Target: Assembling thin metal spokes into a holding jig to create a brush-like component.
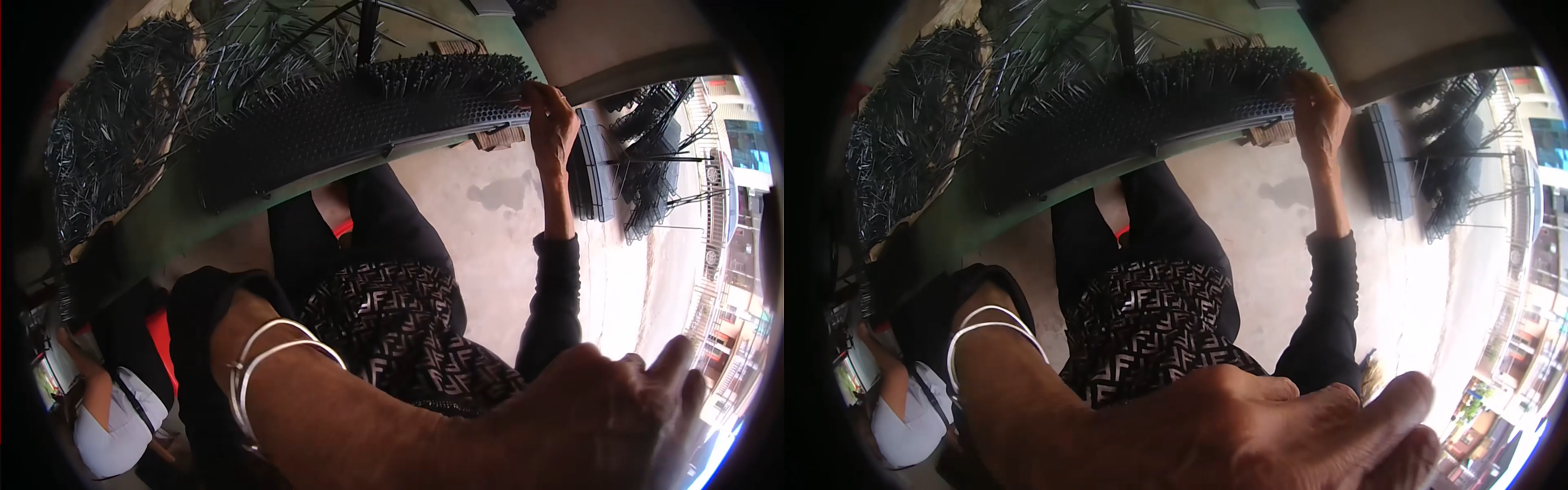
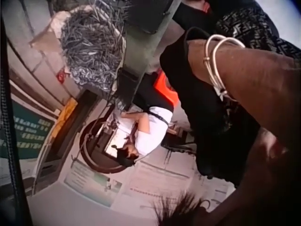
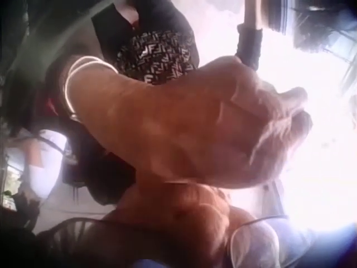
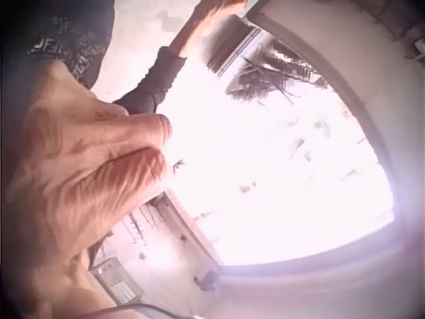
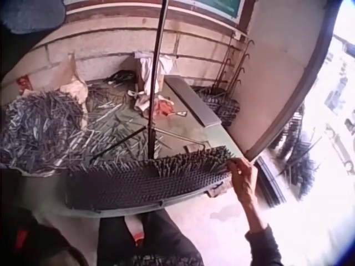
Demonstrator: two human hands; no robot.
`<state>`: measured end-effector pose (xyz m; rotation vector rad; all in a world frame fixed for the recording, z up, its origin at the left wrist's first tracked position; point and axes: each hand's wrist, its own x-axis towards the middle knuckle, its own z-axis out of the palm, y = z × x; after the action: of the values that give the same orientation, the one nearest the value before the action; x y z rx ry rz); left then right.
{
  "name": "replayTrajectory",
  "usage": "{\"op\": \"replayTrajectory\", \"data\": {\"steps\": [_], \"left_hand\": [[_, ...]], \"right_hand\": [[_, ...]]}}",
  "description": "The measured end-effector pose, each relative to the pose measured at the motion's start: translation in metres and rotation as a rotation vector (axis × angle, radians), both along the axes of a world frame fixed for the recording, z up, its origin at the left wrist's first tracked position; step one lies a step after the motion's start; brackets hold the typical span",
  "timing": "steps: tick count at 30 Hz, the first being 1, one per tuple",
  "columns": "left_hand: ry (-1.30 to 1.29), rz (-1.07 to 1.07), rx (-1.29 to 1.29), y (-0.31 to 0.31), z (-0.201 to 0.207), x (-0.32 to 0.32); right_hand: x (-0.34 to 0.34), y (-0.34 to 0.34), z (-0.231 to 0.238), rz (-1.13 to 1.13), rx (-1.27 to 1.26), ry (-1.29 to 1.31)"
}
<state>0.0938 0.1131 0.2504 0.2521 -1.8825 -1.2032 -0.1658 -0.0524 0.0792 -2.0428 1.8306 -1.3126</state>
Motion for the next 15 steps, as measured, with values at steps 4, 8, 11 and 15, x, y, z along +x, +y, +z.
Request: {"op": "replayTrajectory", "data": {"steps": [4, 8, 11, 15], "left_hand": [[-0.083, -0.044, 0.118, 0.003, -0.005, -0.014], [-0.144, -0.049, 0.215, -0.028, -0.045, -0.001], [-0.167, 0.101, 0.338, -0.037, -0.087, 0.002], [-0.253, 0.187, 0.567, -0.043, -0.131, 0.01]], "right_hand": [[0.003, 0.009, -0.002, -0.035, 0.051, -0.067], [0.001, 0.004, -0.009, -0.02, 0.083, -0.06], [-0.003, 0.005, -0.001, -0.031, 0.097, -0.074], [-0.003, 0.004, 0.008, -0.026, 0.082, -0.112]]}}
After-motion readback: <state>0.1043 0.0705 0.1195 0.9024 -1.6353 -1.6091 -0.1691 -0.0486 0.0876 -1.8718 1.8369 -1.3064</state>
